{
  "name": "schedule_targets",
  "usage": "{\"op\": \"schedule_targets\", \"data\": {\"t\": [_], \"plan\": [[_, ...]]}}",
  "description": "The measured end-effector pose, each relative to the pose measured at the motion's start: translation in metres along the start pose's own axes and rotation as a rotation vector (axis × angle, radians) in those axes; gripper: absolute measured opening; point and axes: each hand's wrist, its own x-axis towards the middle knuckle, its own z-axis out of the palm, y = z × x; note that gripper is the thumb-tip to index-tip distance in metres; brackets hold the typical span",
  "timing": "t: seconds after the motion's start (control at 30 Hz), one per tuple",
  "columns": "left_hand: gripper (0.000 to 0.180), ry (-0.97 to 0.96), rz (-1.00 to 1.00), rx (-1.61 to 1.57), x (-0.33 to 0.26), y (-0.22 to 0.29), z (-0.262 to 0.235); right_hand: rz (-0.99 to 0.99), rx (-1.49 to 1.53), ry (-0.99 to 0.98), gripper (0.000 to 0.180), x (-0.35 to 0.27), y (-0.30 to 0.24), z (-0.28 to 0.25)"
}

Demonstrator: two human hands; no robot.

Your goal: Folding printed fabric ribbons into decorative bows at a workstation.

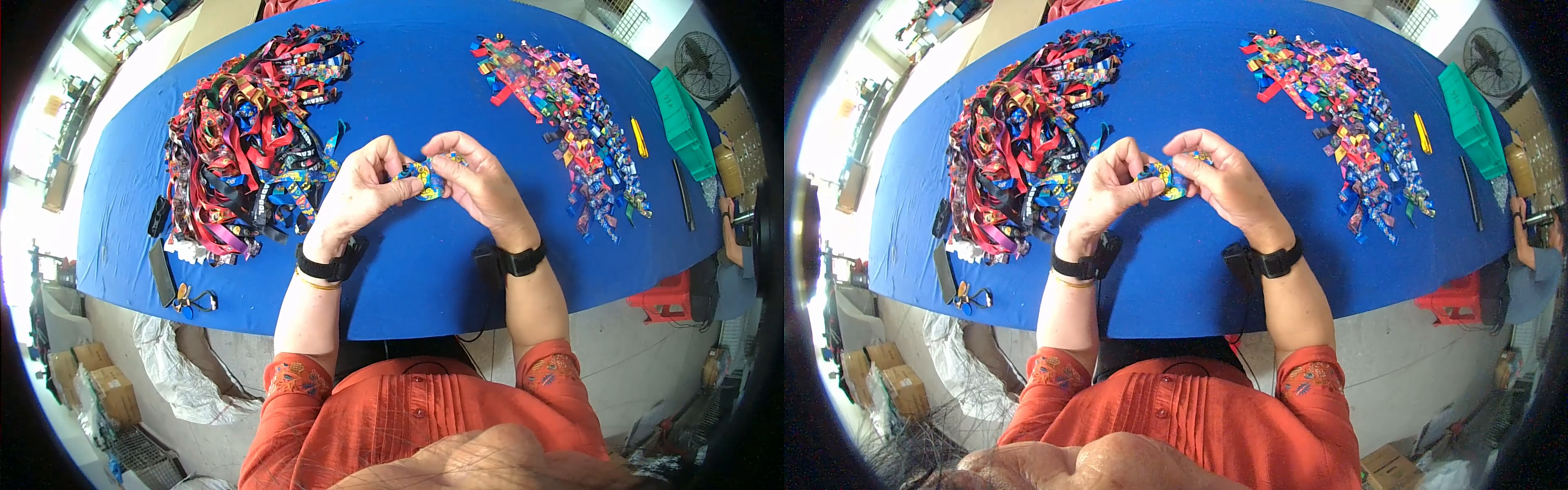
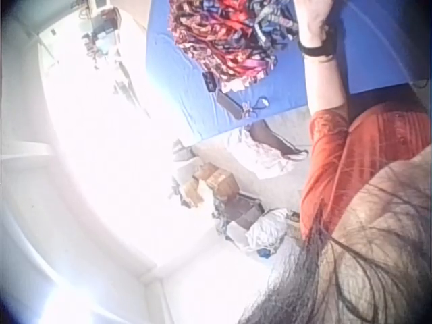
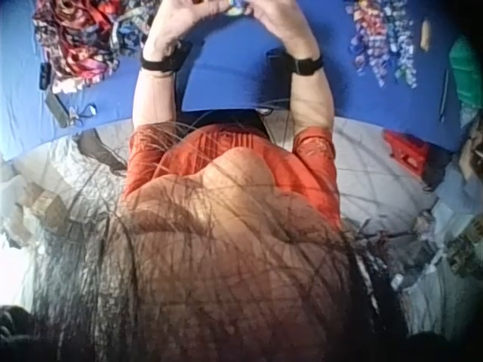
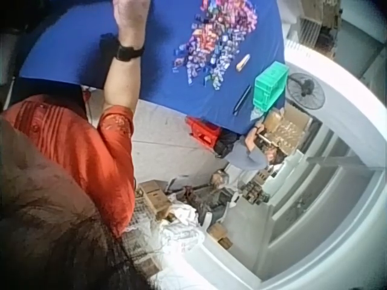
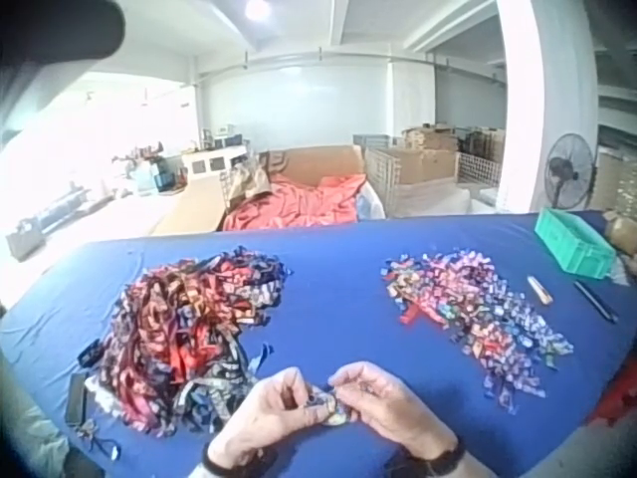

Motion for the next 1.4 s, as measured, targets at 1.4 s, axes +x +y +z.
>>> {"op": "schedule_targets", "data": {"t": [1.4], "plan": [[0.022, 0.004, -0.122, -0.14, 0.001, -0.002, 0.006, -0.073, -0.026, -0.024, 0.006, -0.001, -0.002, 0.006]]}}
